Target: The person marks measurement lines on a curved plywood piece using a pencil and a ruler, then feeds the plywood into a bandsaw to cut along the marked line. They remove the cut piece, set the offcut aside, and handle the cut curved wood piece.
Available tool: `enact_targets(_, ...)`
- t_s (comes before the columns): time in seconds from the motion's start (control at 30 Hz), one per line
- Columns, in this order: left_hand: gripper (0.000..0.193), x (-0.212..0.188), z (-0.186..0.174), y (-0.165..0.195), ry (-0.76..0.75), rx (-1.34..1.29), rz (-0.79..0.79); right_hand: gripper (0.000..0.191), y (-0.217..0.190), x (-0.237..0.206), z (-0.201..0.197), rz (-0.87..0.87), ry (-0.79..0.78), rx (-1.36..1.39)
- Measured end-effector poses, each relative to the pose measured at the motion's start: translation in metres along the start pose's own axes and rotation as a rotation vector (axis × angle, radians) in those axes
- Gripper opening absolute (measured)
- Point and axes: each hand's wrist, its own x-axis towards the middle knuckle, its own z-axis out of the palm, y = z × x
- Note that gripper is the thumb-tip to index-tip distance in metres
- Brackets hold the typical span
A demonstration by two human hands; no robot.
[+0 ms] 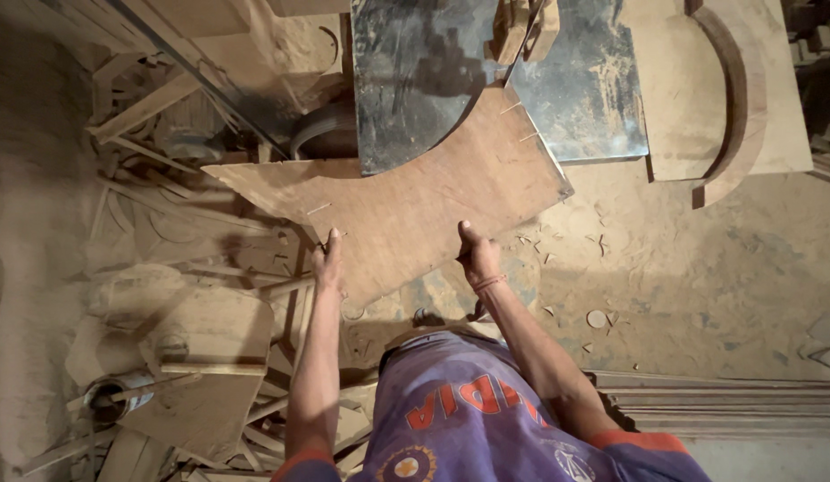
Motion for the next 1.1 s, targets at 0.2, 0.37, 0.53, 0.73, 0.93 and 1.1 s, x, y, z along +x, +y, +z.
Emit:
enact_targets(0.2, 0.055, -0.002, 0.002, 0.005, 0.010, 0.023, -0.065, 0.040, 0.001, 0.006, -0.004, 0.021, -0.002, 0.005)
enact_targets(0.37, 0.056, -0.008, 0.004, 0.005, 0.036, 0.001, -0.071, 0.041, 0.000, 0.009, -0.005, 0.002, 0.031, -0.041)
enact_targets(0.53, 0.057, -0.005, 0.008, 0.000, 0.040, 0.019, 0.019, 0.042, -0.004, 0.010, -0.007, 0.026, 0.046, -0.067)
enact_targets(0.73, 0.058, -0.008, 0.009, -0.004, 0.042, 0.095, 0.027, 0.037, -0.006, 0.009, -0.011, -0.001, -0.009, -0.052)
enact_targets(0.93, 0.058, -0.025, 0.013, -0.008, 0.059, -0.145, 0.037, 0.043, -0.007, 0.007, -0.022, -0.028, -0.006, -0.134)
enact_targets(1.1, 0.052, -0.024, 0.015, -0.012, 0.085, -0.003, -0.012, 0.042, -0.010, 0.013, -0.022, 0.007, -0.006, -0.132)
